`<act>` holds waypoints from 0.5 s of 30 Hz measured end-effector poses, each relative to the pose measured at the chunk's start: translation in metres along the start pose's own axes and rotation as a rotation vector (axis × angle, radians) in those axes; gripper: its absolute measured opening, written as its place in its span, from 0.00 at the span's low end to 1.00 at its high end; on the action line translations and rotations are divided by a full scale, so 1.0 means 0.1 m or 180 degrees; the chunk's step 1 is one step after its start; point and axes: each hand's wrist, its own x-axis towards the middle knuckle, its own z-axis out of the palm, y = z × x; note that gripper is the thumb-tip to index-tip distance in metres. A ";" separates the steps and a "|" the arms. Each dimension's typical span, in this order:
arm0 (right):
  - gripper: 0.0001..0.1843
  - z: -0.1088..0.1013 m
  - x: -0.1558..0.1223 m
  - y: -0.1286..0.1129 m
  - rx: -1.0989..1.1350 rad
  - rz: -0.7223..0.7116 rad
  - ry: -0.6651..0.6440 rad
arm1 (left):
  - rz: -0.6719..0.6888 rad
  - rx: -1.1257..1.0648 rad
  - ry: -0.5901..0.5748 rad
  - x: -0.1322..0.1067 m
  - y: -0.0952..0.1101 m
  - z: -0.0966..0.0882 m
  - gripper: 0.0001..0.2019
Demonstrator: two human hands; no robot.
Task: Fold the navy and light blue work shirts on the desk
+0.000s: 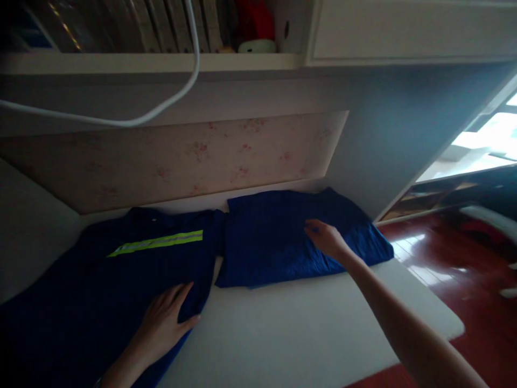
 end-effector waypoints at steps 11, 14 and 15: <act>0.43 2.24 -1.23 -1.41 0.2449 -0.0015 -0.2401 | -0.0519 -0.0354 -0.0178 -0.99 -0.54 -0.35 0.18; 0.47 2.52 -1.13 -1.78 0.2605 0.0142 -0.2072 | -0.0717 -0.0494 -0.0059 -1.20 -0.58 -0.61 0.21; 0.46 2.59 -1.09 -1.89 0.2645 0.0194 -0.1976 | -0.0751 -0.0676 -0.0048 -1.28 -0.60 -0.68 0.21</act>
